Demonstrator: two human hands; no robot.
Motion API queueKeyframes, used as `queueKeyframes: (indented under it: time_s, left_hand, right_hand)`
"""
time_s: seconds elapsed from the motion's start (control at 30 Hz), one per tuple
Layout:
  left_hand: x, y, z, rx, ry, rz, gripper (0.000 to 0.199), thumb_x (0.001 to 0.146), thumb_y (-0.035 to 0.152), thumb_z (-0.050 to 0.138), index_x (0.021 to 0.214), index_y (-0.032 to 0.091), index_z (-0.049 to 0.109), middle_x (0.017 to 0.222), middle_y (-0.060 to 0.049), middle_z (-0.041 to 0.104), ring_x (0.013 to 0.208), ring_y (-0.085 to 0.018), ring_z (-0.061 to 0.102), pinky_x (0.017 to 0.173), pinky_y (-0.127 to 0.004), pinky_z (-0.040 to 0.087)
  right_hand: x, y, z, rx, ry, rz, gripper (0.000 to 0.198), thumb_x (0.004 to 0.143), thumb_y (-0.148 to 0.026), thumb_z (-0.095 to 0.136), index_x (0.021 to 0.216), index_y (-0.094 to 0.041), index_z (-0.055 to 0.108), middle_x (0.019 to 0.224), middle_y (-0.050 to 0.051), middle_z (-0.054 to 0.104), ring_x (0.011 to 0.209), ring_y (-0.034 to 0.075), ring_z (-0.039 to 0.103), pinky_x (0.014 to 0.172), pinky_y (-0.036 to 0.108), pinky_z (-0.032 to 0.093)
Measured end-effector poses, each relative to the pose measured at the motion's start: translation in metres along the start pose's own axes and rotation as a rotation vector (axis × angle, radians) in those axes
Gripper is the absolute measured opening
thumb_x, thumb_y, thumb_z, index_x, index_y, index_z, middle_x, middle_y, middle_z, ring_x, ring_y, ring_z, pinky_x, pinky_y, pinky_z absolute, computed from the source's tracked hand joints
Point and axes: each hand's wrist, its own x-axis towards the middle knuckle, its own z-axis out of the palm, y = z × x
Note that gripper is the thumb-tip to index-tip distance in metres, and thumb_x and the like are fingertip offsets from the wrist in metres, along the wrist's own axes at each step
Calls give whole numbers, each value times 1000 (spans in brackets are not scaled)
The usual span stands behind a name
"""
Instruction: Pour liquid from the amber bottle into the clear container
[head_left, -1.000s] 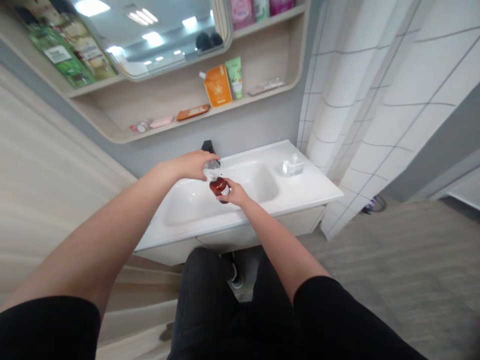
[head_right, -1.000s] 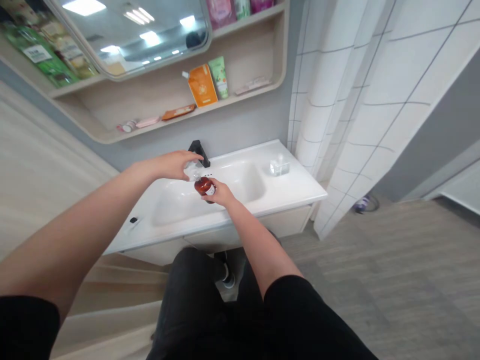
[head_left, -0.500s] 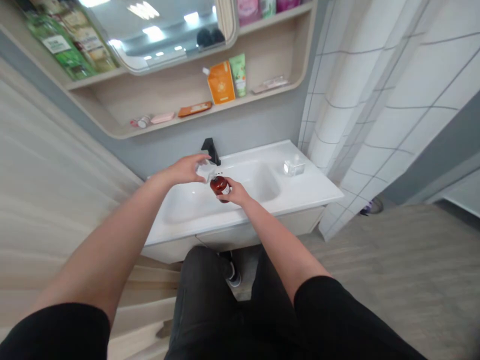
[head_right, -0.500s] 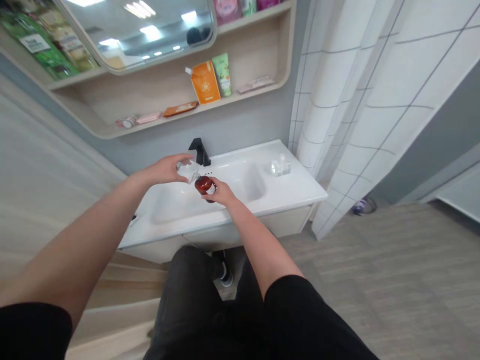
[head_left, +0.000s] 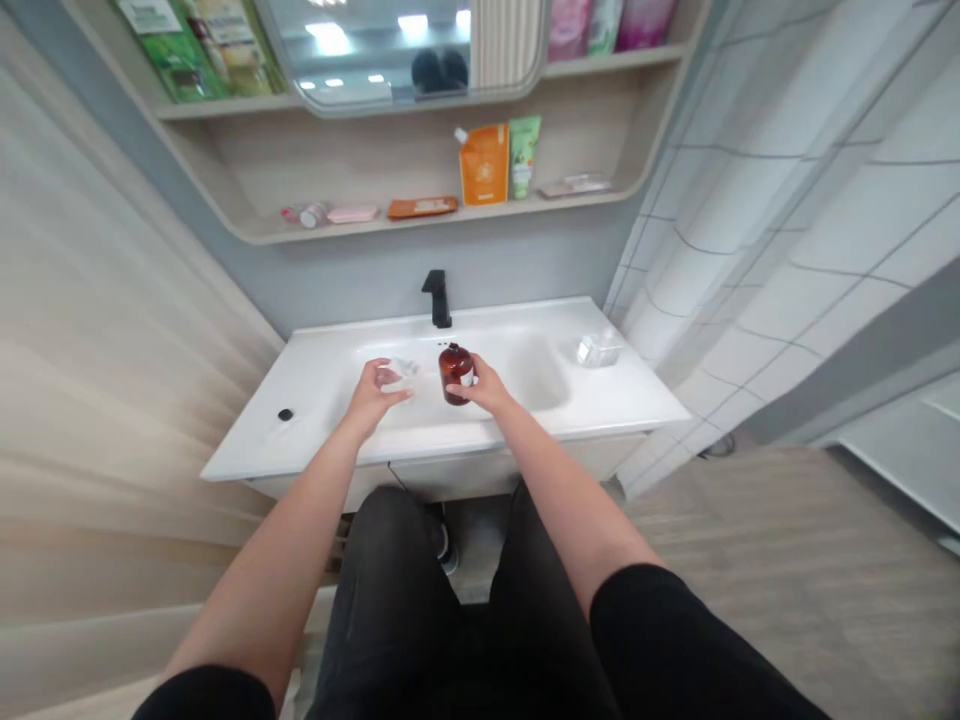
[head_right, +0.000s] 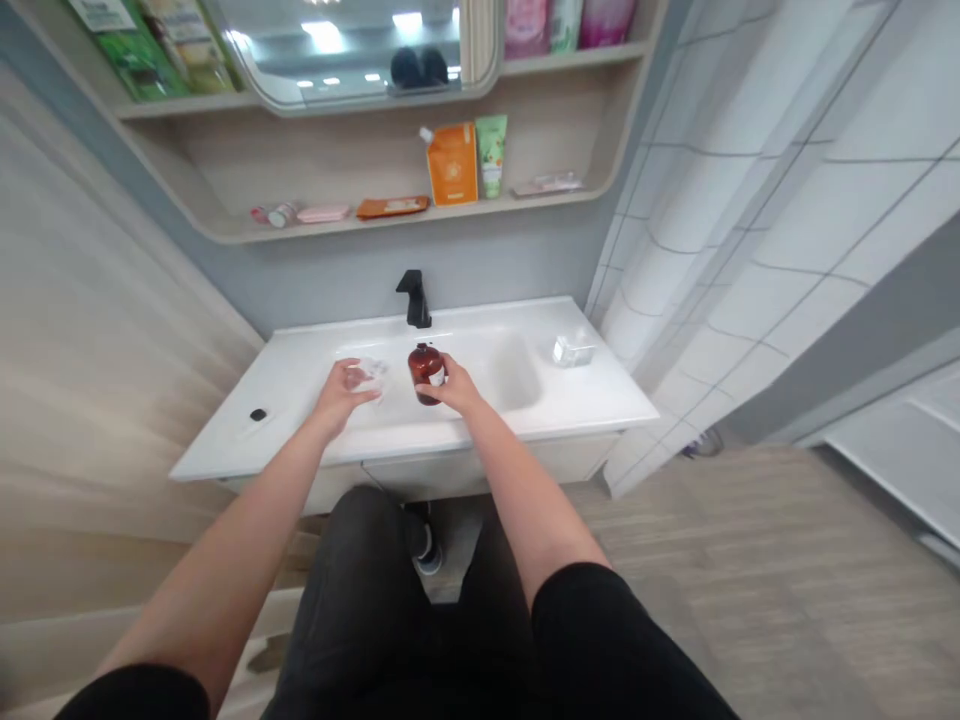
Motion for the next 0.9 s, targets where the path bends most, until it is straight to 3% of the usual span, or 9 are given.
queueKeyframes:
  time_s: [0.17, 0.27, 0.37, 0.47, 0.73, 0.9]
  left_hand:
    - [-17, -41, -6, 48, 95, -94, 71, 71, 44, 89, 128, 30, 49, 119, -6, 64, 129, -29, 66, 108, -48, 55]
    - [-15, -51, -7, -43, 107, -75, 72, 70, 46, 91, 127, 30, 52, 119, -5, 65, 126, -28, 66, 107, -48, 54]
    - [-12, -55, -6, -165, 142, -54, 74, 63, 48, 95, 123, 28, 57, 115, -5, 66, 118, -27, 67, 102, -44, 54]
    - [-11, -58, -4, -234, 166, -36, 75, 59, 48, 97, 121, 25, 63, 114, -6, 68, 110, -26, 68, 97, -41, 53]
    - [-9, -65, -6, -247, 152, -56, 77, 50, 30, 100, 119, 25, 65, 124, -7, 70, 118, -27, 67, 99, -40, 54]
    - [-7, -67, -4, -280, 162, -104, 81, 48, 34, 101, 120, 24, 66, 131, -11, 69, 119, -29, 68, 95, -40, 57]
  right_hand:
    - [0, -3, 2, -6, 56, -4, 84, 68, -58, 95, 138, -21, 66, 126, 9, 78, 111, 32, 72, 100, 45, 56]
    - [0, -13, 0, 2, 116, 15, 88, 65, -58, 96, 139, -22, 65, 127, 10, 77, 111, 32, 71, 95, 44, 58]
    - [-5, -26, -18, -49, 180, 24, 86, 65, -59, 95, 138, -24, 65, 125, 9, 77, 106, 30, 71, 89, 43, 59]
    - [-21, -34, -57, -113, 228, -2, 85, 66, -60, 95, 137, -24, 65, 125, 9, 76, 106, 31, 70, 92, 45, 59]
    - [-90, -20, -203, -263, 391, 86, 87, 65, -64, 93, 137, -24, 65, 122, 10, 75, 109, 34, 70, 99, 54, 58]
    - [-112, -1, -249, -362, 525, 203, 86, 53, -63, 95, 123, -21, 68, 111, 10, 76, 101, 32, 69, 97, 53, 56]
